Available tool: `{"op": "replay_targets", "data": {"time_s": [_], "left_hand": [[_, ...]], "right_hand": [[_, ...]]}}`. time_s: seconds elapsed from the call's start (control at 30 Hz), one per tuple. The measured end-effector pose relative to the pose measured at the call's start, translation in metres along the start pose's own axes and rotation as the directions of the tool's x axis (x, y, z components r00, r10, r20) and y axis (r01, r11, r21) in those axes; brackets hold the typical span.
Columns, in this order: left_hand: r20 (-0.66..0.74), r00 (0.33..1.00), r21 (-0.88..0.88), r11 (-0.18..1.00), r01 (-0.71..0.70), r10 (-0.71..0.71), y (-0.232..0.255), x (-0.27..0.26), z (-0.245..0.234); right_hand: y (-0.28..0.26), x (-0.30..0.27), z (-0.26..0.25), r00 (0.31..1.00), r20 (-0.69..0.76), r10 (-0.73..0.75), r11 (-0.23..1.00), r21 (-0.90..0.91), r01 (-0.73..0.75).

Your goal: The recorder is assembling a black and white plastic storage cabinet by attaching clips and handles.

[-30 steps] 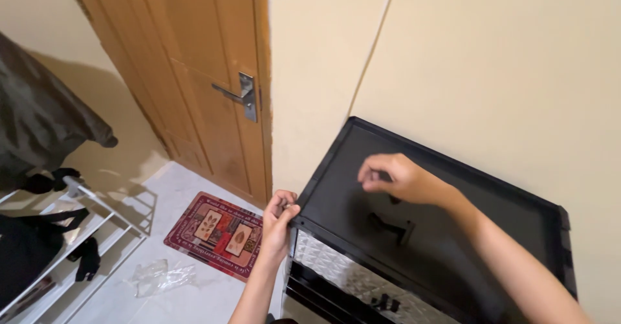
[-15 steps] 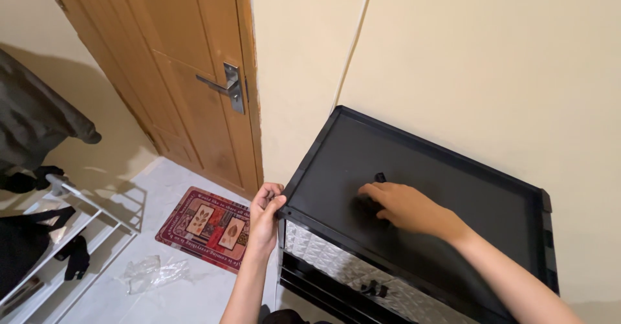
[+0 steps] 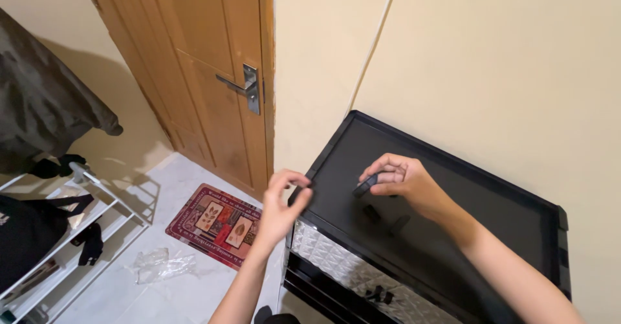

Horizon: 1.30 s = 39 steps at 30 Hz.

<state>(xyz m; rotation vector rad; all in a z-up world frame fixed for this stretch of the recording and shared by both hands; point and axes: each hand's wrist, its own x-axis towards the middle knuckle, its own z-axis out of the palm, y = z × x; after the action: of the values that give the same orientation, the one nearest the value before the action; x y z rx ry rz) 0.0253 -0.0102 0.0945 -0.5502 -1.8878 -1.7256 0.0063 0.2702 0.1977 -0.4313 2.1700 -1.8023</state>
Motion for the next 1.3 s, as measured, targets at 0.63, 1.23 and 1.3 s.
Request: {"op": "replay_targets", "data": {"time_s": [0.63,1.23,1.3], "left_hand": [[0.189,0.982,0.050,0.999,-0.007,-0.002,0.032,0.012,0.019],[0.242,0.752,0.256,0.708,-0.659,0.613,0.023,0.012,0.026],[0.217,0.840,0.180,0.825,-0.535,0.497,0.023,0.013,0.028]], "right_hand": [[0.028,0.011,0.024,0.996,0.058,-0.069,0.988,0.140,0.060],[0.037,0.001,0.019,0.997,-0.042,-0.066,0.985,0.155,0.071],[0.038,0.002,0.018,0.996,-0.069,-0.057,0.984,0.166,0.068]]}}
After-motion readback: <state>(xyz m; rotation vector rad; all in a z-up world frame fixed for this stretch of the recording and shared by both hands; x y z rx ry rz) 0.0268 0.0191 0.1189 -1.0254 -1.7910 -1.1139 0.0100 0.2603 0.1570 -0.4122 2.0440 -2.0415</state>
